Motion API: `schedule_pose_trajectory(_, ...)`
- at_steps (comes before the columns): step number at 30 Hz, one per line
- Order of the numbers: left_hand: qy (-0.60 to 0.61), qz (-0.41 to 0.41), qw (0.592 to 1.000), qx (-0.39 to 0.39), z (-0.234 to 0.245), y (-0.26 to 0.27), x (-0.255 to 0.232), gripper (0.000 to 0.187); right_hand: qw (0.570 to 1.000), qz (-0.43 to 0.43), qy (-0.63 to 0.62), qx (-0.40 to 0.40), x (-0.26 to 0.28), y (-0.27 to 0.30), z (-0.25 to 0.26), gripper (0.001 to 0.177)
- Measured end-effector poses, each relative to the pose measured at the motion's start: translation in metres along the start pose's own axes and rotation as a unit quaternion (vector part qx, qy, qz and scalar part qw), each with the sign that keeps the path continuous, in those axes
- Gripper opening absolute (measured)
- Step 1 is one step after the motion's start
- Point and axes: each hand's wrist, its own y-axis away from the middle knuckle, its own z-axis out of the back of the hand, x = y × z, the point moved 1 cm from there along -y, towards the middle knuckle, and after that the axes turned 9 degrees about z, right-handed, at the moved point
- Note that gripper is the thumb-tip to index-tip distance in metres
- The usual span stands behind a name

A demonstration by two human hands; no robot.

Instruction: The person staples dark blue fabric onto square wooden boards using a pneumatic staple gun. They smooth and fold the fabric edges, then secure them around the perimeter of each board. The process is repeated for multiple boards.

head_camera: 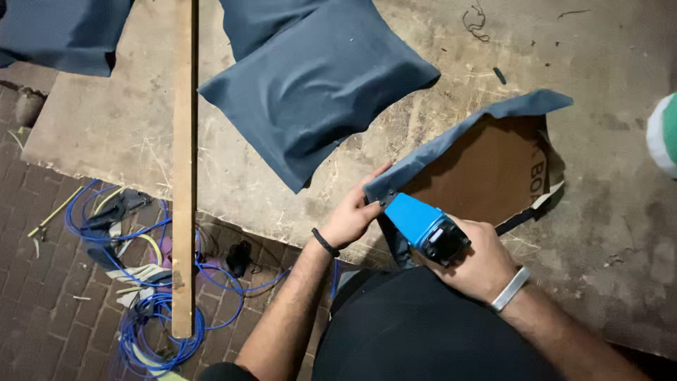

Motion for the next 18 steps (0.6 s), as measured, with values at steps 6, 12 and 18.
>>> schedule_pose_trajectory(6, 0.107, 0.051, 0.992, -0.032, 0.011, 0.001, 0.014, 0.071, 0.963, -0.247, 0.089, -0.067, -0.104, 0.061, 0.018, 0.053)
schedule_pose_trajectory(12, 0.217, 0.090, 0.972, -0.001, 0.014, -0.005, -0.010, 0.071, 0.908, -0.302, 0.231, -0.175, -0.250, 0.132, 0.050, 0.083)
schedule_pose_trajectory(18, 0.054, 0.158, 0.980, 0.105, 0.003, -0.085, -0.033, 0.059, 0.872, -0.371, 0.281, -0.153, -0.271, 0.147, 0.065, 0.084)
